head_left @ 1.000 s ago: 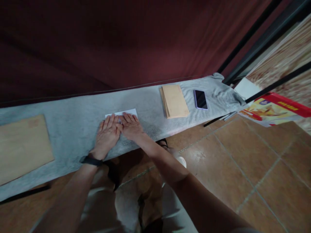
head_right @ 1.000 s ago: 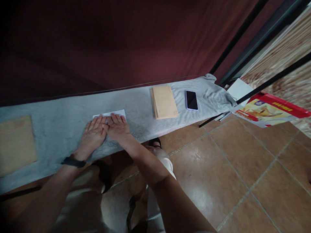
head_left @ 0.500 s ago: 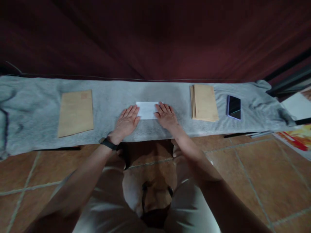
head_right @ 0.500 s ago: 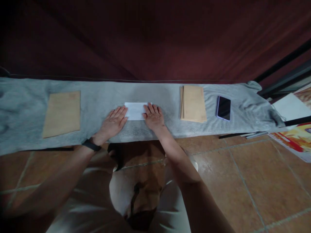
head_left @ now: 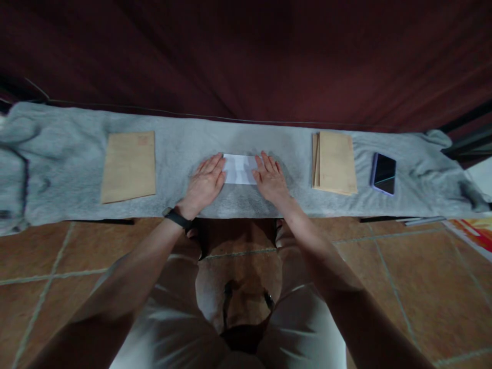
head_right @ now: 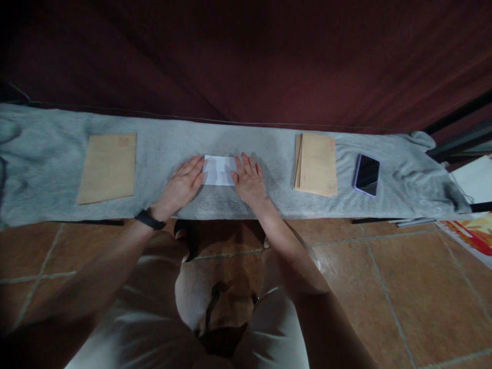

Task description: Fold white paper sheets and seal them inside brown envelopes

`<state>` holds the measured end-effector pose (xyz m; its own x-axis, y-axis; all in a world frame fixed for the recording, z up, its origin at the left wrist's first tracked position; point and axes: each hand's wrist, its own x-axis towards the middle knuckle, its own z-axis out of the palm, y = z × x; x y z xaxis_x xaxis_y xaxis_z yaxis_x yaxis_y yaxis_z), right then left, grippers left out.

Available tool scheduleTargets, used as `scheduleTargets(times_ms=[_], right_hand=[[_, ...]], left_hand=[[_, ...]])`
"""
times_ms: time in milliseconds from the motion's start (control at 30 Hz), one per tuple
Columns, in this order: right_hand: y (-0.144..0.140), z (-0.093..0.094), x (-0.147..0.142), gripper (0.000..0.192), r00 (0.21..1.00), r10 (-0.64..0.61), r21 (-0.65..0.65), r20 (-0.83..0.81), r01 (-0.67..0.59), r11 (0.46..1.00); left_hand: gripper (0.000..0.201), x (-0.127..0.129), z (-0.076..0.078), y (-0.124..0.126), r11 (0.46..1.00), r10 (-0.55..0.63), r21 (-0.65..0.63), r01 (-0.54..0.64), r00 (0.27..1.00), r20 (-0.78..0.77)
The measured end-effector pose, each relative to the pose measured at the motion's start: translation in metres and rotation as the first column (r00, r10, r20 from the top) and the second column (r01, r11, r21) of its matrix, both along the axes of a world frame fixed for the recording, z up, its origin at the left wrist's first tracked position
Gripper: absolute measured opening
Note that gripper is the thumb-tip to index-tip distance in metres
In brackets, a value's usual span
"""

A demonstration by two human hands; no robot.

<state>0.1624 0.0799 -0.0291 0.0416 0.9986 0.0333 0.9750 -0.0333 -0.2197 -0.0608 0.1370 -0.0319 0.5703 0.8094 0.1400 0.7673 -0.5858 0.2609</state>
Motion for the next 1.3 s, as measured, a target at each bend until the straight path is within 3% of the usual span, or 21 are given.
scheduleTargets(times_ms=[167, 333, 733, 1033, 1300], right_hand=[[0.001, -0.015, -0.022, 0.056, 0.993, 0.108, -0.026, -0.051, -0.109, 0.994], [0.001, -0.023, -0.018, 0.056, 0.992, 0.097, -0.009, -0.075, -0.098, 0.995], [0.0, -0.009, 0.024, 0.059, 0.985, -0.164, -0.025, -0.044, 0.163, 0.986], [0.012, -0.007, 0.02, 0.035, 0.941, -0.225, -0.015, -0.253, 0.229, 0.973], [0.018, -0.004, 0.017, 0.034, 0.845, -0.386, -0.144, -0.369, 0.359, 0.922]], left_hand=[[0.059, 0.022, -0.006, -0.001, 0.995, -0.099, -0.02, 0.098, 0.995, -0.026], [0.061, 0.033, -0.016, -0.001, 0.999, -0.041, -0.031, 0.038, 0.996, -0.078], [0.066, 0.025, -0.022, 0.004, 0.999, 0.031, -0.022, -0.033, 0.997, -0.067], [0.066, 0.031, -0.024, 0.002, 0.996, 0.091, 0.0, -0.091, 0.996, -0.023], [0.065, 0.031, -0.027, 0.003, 0.994, 0.093, 0.066, -0.089, 0.994, -0.062]])
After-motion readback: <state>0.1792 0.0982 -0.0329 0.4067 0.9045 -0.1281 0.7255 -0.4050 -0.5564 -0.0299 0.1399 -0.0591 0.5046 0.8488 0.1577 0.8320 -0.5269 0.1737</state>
